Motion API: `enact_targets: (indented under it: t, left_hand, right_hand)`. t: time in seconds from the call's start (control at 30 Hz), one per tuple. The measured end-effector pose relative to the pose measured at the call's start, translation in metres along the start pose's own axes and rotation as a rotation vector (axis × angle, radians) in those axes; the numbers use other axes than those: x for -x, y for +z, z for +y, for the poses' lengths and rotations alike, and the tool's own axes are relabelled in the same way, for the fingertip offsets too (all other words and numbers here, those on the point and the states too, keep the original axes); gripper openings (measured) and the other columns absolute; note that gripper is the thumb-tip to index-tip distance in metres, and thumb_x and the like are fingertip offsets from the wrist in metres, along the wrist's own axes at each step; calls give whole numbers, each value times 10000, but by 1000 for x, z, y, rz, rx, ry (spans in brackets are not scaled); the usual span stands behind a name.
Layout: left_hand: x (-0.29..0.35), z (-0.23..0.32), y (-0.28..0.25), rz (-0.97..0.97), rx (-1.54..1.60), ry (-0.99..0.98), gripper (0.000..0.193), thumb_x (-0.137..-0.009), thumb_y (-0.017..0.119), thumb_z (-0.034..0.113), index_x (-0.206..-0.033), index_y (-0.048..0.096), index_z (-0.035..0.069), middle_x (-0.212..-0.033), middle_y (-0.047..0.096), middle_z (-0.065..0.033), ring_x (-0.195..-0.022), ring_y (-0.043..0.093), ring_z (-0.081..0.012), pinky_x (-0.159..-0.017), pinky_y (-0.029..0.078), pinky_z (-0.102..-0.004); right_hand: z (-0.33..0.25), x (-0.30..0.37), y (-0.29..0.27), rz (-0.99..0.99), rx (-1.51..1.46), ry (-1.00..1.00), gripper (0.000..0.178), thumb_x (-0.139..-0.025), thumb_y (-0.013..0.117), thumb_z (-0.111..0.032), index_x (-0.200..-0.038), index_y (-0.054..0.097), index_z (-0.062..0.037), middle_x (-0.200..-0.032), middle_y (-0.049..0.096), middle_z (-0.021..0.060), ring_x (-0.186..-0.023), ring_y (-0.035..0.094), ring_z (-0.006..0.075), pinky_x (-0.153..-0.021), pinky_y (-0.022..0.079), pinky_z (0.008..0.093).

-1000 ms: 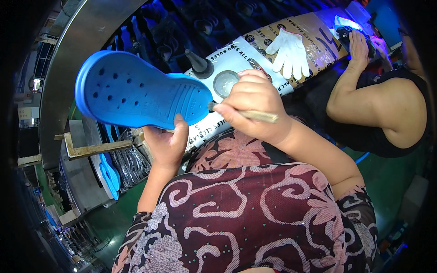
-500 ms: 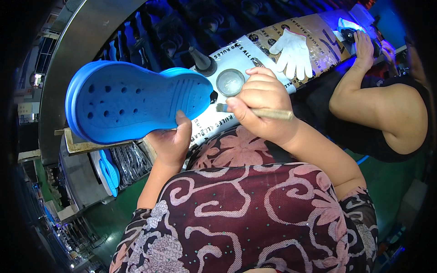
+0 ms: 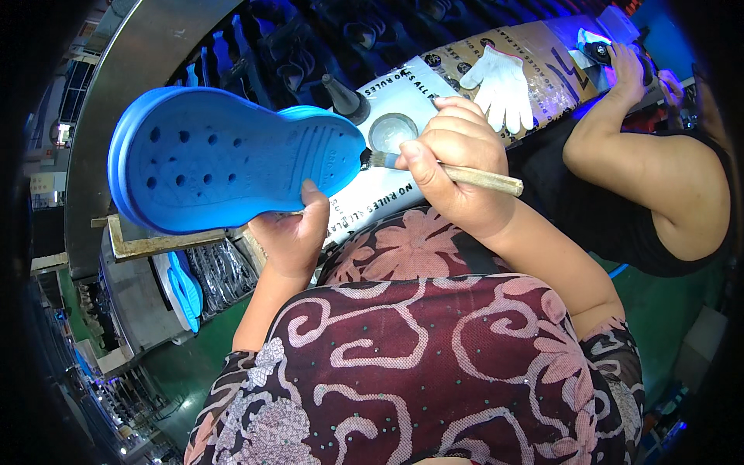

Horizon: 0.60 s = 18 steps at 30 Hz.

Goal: The person dips a paintbrush into liquid and applies it across shoe soles, then places the soles onto an overhead conveyor belt.

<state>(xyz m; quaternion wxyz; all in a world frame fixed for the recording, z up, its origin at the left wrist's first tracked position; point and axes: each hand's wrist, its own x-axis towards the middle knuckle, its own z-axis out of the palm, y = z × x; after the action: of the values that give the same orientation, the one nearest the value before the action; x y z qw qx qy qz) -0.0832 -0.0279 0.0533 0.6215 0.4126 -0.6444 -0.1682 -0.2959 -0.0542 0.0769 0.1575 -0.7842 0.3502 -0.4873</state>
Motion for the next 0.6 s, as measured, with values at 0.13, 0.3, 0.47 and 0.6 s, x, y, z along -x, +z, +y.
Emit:
enact_targets:
  t: [0.13,0.3,0.47,0.6]
  left_hand:
    - [-1,1,1,-52,-89,17,281,-669,619,-70,-947,593,-42,-912,618,-110,-786,613,-212,-724,486,-295]
    - [-12,1,-3,-47,-153,79,208,-690,618,-62,-895,609,-32,-887,616,-82,-795,603,-202,-730,486,-308]
    - [-49,32,-18,-32,100,-288,541,-818,582,-15,-1289,318,-16,-1156,515,-172,-1052,541,-248,-929,439,-389]
    - [-92,81,-20,-383,594,-733,722,-733,685,131,-1308,301,-79,-1152,541,-180,-953,600,-232,-781,486,-328]
  right_hand:
    - [1,0,7,-15,26,-43,187,-788,648,-140,-616,610,-76,-585,543,41,-586,528,218,-856,416,383]
    - [4,-3,-11,9,157,-88,157,-750,665,-94,-610,598,-74,-578,529,41,-570,499,227,-806,410,380]
    - [21,8,-32,184,42,22,179,-764,646,-66,-593,596,-50,-579,529,79,-587,505,253,-639,414,354]
    - [36,28,-39,237,28,97,200,-800,633,-87,-603,614,-63,-599,557,83,-607,527,265,-598,413,359]
